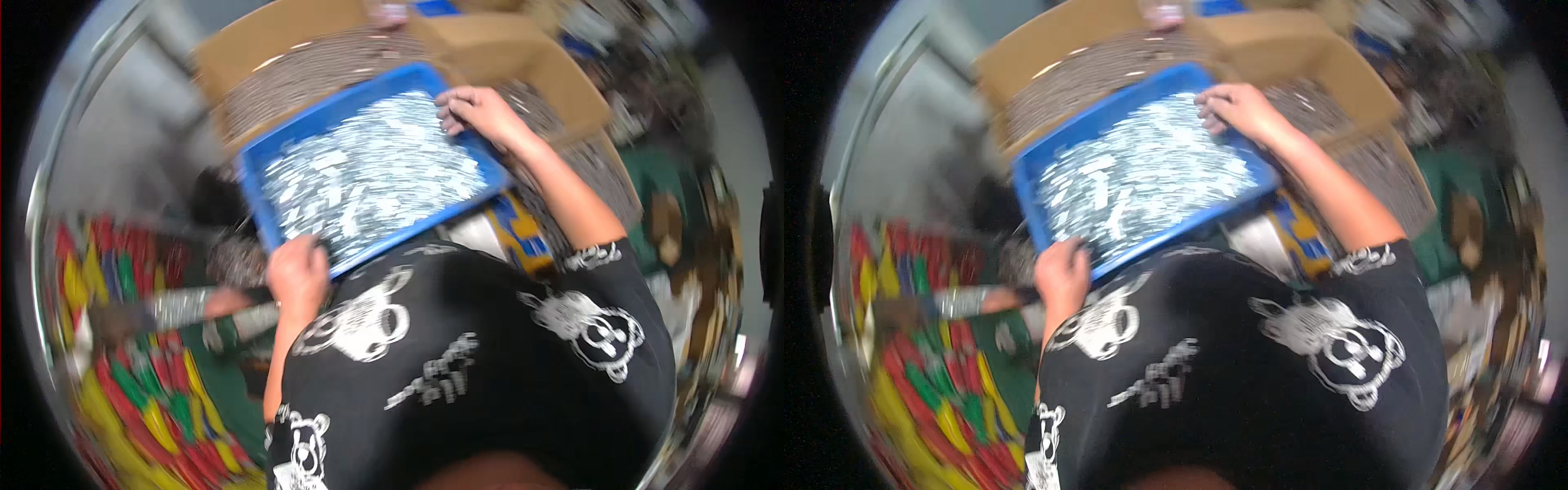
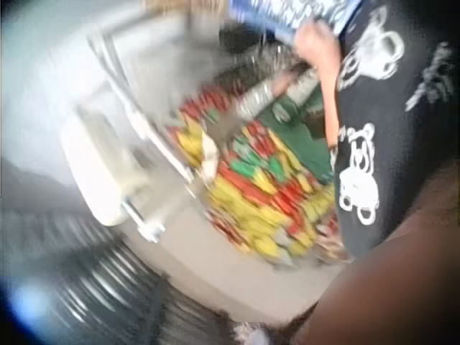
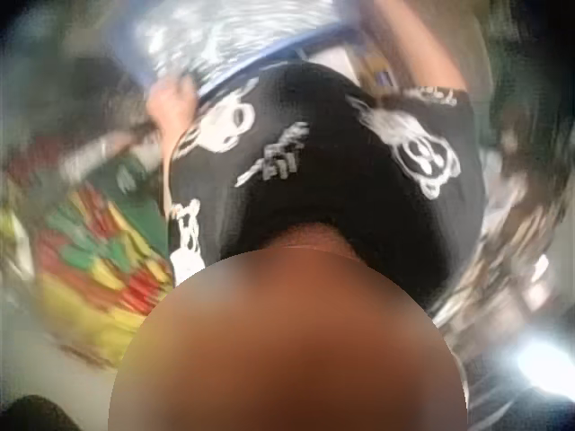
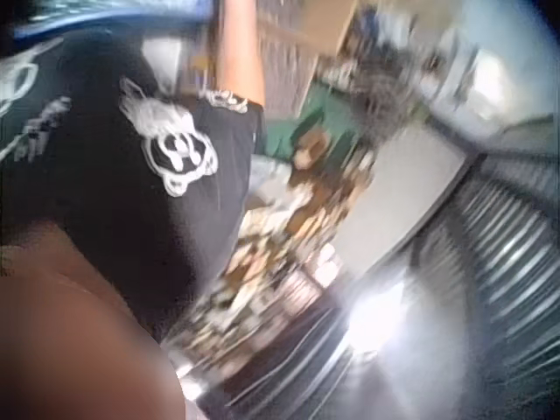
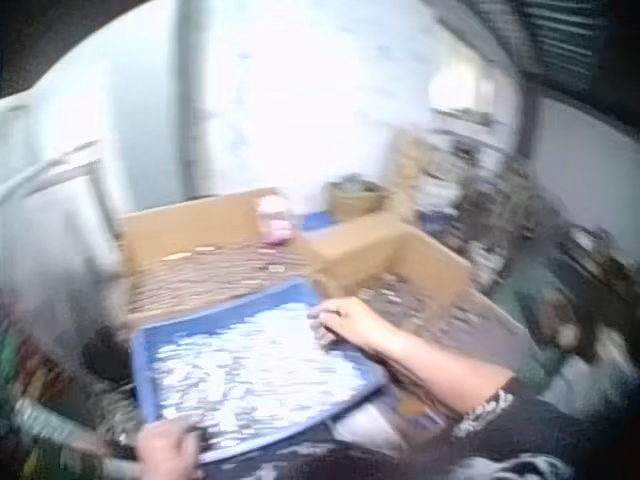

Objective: Sorting and placing metal bolts and threaded rings into boxes and a packaging machine.

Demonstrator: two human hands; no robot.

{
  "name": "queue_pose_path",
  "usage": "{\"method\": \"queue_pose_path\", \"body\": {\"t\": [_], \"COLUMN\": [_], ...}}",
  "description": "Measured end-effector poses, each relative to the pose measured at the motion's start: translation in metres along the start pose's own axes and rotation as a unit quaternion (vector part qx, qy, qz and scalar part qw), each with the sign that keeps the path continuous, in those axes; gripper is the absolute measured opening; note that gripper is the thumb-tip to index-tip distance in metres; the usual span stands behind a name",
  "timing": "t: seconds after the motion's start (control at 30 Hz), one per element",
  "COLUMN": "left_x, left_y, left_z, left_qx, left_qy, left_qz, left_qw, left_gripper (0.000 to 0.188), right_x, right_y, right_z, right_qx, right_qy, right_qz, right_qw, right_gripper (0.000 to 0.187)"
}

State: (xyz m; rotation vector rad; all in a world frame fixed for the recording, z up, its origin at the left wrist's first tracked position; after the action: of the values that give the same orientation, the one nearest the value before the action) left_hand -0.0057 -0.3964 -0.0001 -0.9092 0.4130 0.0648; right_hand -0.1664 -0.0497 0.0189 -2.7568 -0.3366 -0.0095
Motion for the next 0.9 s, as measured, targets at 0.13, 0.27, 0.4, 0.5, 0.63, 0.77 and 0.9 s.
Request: {"method": "queue_pose_path", "body": {"t": [0.13,0.27,0.4,0.5,0.63,0.77,0.9], "left_x": [0.002,-0.005,-0.003,0.002,0.0,-0.002,-0.002], "left_y": [-0.001,0.0,0.007,0.006,0.005,0.004,0.002], "left_z": [-0.001,0.006,0.001,-0.002,-0.001,0.002,0.007], "left_qx": [-0.006,-0.005,0.0,-0.002,-0.019,-0.014,-0.051], "left_qy": [-0.013,-0.006,-0.019,-0.026,-0.016,-0.008,-0.02], "left_qz": [0.007,-0.005,-0.021,-0.016,-0.013,-0.027,-0.039], "left_qw": [1.0,1.0,1.0,1.0,1.0,1.0,0.998], "left_gripper": [0.018,0.019,0.019,0.018,0.018,0.018,0.018], "right_x": [0.083,0.177,0.202,0.201,0.211,0.212,0.18], "right_y": [-0.121,-0.162,-0.12,-0.093,-0.095,-0.13,-0.173], "right_z": [0.075,0.165,0.181,0.186,0.204,0.219,0.158], "right_qx": [0.021,0.308,0.513,0.636,0.642,0.507,-0.039], "right_qy": [0.068,0.105,0.186,0.163,0.108,0.055,0.171], "right_qz": [0.171,0.246,0.155,0.069,0.108,0.05,0.053], "right_qw": [0.983,0.913,0.823,0.751,0.752,0.858,0.983], "right_gripper": [0.027,0.026,0.029,0.025,0.017,0.025,0.03]}}
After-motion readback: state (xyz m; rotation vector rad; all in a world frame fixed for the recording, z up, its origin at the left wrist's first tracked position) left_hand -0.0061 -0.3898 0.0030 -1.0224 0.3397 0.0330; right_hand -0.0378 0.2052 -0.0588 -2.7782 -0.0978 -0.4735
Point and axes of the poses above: each hand's wrist, its own x-axis away from the middle knuckle, its own y-axis out of the palm, z = x × y, the point moved 5 cm from there along -x, towards the middle knuckle, and after that the axes turned 7 degrees about x, right-handed, at the moved point
